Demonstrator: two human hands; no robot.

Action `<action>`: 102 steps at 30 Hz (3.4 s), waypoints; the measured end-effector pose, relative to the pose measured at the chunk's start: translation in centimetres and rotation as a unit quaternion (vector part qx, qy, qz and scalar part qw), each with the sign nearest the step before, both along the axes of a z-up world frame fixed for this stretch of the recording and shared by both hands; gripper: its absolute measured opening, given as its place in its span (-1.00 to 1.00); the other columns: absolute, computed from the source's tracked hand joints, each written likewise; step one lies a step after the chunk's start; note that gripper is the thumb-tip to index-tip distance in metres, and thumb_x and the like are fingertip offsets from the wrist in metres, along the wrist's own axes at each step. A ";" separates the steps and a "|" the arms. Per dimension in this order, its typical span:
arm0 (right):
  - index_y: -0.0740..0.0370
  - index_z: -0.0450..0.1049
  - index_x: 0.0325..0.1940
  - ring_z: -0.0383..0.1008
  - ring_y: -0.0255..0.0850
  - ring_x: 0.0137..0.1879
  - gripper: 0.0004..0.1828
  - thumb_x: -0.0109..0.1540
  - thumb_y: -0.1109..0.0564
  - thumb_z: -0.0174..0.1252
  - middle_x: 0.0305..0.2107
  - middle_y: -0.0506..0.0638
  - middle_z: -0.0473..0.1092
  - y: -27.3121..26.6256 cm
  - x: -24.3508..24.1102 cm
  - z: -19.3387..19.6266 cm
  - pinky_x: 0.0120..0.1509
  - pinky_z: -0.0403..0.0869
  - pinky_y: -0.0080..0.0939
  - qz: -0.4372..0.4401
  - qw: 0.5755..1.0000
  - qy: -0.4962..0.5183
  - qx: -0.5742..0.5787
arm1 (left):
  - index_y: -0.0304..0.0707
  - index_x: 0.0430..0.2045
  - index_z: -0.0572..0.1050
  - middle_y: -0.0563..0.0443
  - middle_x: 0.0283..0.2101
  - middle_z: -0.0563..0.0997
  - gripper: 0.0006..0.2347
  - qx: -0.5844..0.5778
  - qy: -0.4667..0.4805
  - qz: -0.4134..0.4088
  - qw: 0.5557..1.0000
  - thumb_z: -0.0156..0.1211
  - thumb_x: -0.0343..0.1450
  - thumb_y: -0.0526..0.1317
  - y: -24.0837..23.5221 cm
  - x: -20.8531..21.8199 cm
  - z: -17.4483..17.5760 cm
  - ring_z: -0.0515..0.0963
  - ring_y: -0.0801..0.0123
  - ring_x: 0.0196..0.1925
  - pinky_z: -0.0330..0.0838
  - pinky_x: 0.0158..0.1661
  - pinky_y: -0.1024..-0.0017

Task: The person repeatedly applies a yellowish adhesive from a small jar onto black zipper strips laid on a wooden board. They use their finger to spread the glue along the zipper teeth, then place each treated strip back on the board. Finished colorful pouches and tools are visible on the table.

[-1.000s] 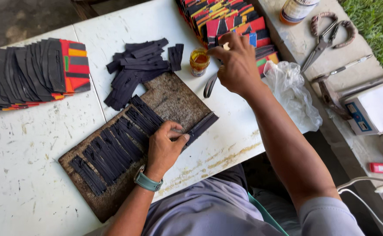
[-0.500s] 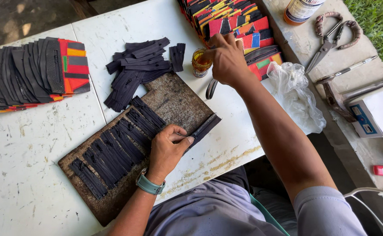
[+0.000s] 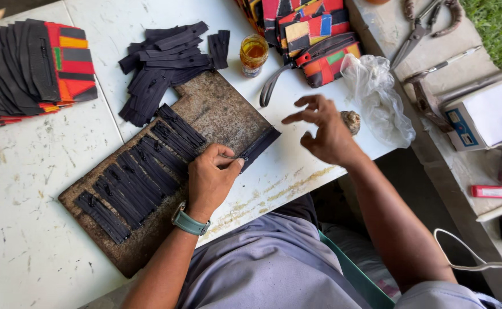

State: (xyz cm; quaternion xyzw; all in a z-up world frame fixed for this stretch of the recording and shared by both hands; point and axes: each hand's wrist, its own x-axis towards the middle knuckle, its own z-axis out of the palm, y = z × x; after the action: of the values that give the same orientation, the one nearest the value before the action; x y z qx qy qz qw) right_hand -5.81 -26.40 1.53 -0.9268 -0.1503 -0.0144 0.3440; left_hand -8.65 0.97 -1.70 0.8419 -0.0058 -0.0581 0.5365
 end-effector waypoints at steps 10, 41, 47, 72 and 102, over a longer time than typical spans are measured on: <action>-0.07 0.63 0.01 0.26 0.09 0.26 -0.38 -0.08 0.38 0.19 0.19 0.10 0.29 0.6 -0.3 -3.6 0.36 0.27 0.13 -0.008 0.998 0.005 -0.059 | -0.40 -0.37 0.55 -0.17 -0.40 0.74 -0.81 0.010 -0.011 -0.004 1.000 0.40 0.29 -0.26 -0.1 -0.1 0.1 0.75 0.32 -0.42 0.58 -0.38 0.39; -0.14 0.69 -0.01 0.21 0.06 0.22 -0.41 0.02 0.40 0.13 0.09 0.02 0.32 4.3 14.2 0.1 0.23 0.22 0.05 -0.045 0.964 -0.147 -0.219 | -0.37 -0.33 0.56 -0.11 -0.37 0.75 -0.80 0.018 -0.039 -0.013 0.999 0.41 0.28 -0.28 0.1 0.1 0.7 0.77 0.24 -0.35 0.58 -0.29 0.33; -0.12 0.70 -0.02 0.20 0.06 0.20 -0.46 0.03 0.37 0.17 0.07 0.01 0.32 4.3 16.7 -2.5 0.22 0.21 0.06 -0.034 0.960 -0.127 -0.246 | -0.39 -0.35 0.57 -0.16 -0.37 0.75 -0.82 0.007 -0.030 -0.027 0.999 0.38 0.31 -0.26 0.2 0.2 0.2 0.77 0.26 -0.36 0.59 -0.31 0.35; -0.11 -0.48 0.62 0.52 -0.28 -0.36 0.27 0.03 0.28 0.17 -0.51 0.01 0.52 2.5 -4.9 0.5 -0.10 0.54 -0.26 0.077 0.902 0.403 0.132 | -0.39 -0.35 0.57 -0.18 -0.34 0.74 -0.80 0.026 -0.009 -0.002 1.000 0.40 0.27 -0.25 0.1 0.3 -0.4 0.77 0.22 -0.34 0.59 -0.27 0.35; 0.15 -0.27 0.63 0.48 0.08 -0.57 0.04 0.14 0.11 0.07 -0.68 0.14 0.46 9.7 -7.9 0.8 -0.41 0.46 0.12 0.073 0.917 0.254 -0.300 | -0.36 -0.37 0.53 -0.17 -0.41 0.72 -0.81 0.034 -0.030 -0.011 0.999 0.37 0.30 -0.23 0.4 0.6 -0.8 0.75 0.13 -0.38 0.57 -0.28 0.26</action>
State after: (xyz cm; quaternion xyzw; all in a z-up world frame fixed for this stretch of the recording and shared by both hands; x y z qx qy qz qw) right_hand -13.74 -16.69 2.33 -0.9452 -0.1227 0.2925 0.0766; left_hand -8.05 1.39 -2.47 0.8609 -0.0294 -0.0393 0.5063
